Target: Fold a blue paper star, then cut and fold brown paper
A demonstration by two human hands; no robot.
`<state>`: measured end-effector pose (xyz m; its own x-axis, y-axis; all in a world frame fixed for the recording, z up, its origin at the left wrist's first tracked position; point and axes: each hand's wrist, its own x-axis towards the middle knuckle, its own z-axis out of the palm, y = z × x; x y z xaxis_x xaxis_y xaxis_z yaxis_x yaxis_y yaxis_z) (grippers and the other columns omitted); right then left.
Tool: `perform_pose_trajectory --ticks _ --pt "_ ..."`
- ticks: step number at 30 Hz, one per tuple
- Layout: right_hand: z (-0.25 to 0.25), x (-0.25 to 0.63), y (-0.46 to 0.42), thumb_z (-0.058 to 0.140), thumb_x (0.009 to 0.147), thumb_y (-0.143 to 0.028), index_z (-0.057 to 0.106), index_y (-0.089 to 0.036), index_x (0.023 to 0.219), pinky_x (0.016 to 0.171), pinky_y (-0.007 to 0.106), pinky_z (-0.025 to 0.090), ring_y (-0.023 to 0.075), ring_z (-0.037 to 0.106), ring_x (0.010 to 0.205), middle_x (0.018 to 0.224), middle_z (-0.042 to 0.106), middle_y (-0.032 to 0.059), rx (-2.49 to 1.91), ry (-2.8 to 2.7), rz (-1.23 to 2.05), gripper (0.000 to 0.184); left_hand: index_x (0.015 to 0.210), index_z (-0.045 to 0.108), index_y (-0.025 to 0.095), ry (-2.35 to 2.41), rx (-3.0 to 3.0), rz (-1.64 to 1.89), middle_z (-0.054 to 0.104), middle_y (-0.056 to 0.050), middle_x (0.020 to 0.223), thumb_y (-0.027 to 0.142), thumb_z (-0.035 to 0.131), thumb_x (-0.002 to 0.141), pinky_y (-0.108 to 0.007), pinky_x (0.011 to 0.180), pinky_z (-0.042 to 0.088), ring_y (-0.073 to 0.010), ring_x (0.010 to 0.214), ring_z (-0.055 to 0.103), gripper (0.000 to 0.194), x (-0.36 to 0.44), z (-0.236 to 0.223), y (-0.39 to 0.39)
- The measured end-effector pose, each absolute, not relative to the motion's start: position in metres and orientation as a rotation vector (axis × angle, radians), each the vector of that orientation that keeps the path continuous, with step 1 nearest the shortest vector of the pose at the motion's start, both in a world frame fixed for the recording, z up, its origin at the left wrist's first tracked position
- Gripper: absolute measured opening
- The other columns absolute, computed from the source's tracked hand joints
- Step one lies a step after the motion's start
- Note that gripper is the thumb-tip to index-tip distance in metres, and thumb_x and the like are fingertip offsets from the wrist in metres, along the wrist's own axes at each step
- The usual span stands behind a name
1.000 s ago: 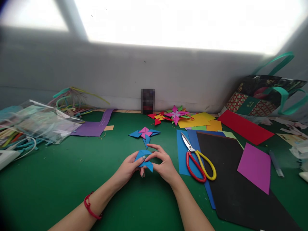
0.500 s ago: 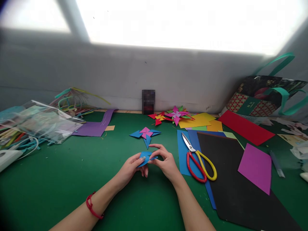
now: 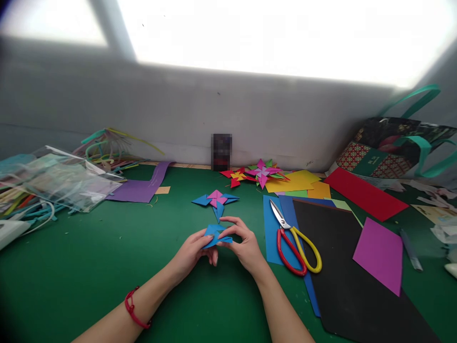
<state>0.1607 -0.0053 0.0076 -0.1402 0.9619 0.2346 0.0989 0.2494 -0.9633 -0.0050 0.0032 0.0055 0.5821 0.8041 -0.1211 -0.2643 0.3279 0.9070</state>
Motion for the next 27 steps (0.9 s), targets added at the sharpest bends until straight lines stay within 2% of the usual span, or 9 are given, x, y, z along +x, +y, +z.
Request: perform_pose_trajectory --ticks 10,14,17,21,27 --pt "0.009 0.156 -0.008 0.069 0.065 -0.028 0.062 -0.021 0.067 0.09 0.038 0.038 0.0228 0.052 0.103 0.106 0.058 0.005 -1.069 -1.438 1.073 0.01 0.09 0.053 0.011 0.633 1.094 0.771 0.06 -0.004 0.057 0.039 0.045 0.083 -0.024 0.052 0.041 -0.0147 0.051 0.057 0.029 -0.004 0.001 0.002" --pt "0.007 0.156 -0.008 0.069 0.065 -0.026 0.064 -0.023 0.079 0.087 0.035 0.041 0.0228 0.051 0.104 0.11 0.054 0.0052 -1.069 -1.441 1.057 0.014 0.092 0.051 0.012 0.653 1.111 0.774 0.06 -0.004 0.057 0.042 0.046 0.082 -0.023 0.052 0.041 -0.0146 0.053 0.058 0.032 -0.004 0.003 0.002" --pt "0.005 0.157 -0.007 0.068 0.065 -0.025 0.065 -0.024 0.083 0.084 0.033 0.043 0.0211 0.054 0.097 0.103 0.054 0.0043 -1.098 -1.448 1.075 0.019 0.092 0.05 0.012 0.655 1.131 0.769 0.06 -0.003 0.057 0.041 0.045 0.083 -0.023 0.052 0.041 -0.0139 0.052 0.057 0.03 -0.003 0.005 0.001" --pt "0.004 0.155 -0.008 0.07 0.063 -0.027 0.063 -0.021 0.075 0.081 0.032 0.044 0.0196 0.056 0.089 0.099 0.054 0.004 -1.106 -1.408 1.11 0.015 0.092 0.05 0.012 0.651 1.163 0.761 0.06 -0.003 0.056 0.042 0.045 0.083 -0.023 0.051 0.041 -0.0136 0.051 0.057 0.031 -0.002 0.004 0.0" --pt "0.005 0.144 -0.01 0.069 0.064 -0.029 0.049 -0.019 0.067 0.074 0.03 0.045 0.0158 0.056 0.078 0.09 0.056 0.0022 -1.055 -1.233 1.219 0.023 0.105 0.048 0.011 0.653 1.179 0.786 0.06 -0.002 0.055 0.042 0.047 0.082 -0.022 0.05 0.04 -0.0135 0.051 0.057 0.039 0.0 0.001 0.001"
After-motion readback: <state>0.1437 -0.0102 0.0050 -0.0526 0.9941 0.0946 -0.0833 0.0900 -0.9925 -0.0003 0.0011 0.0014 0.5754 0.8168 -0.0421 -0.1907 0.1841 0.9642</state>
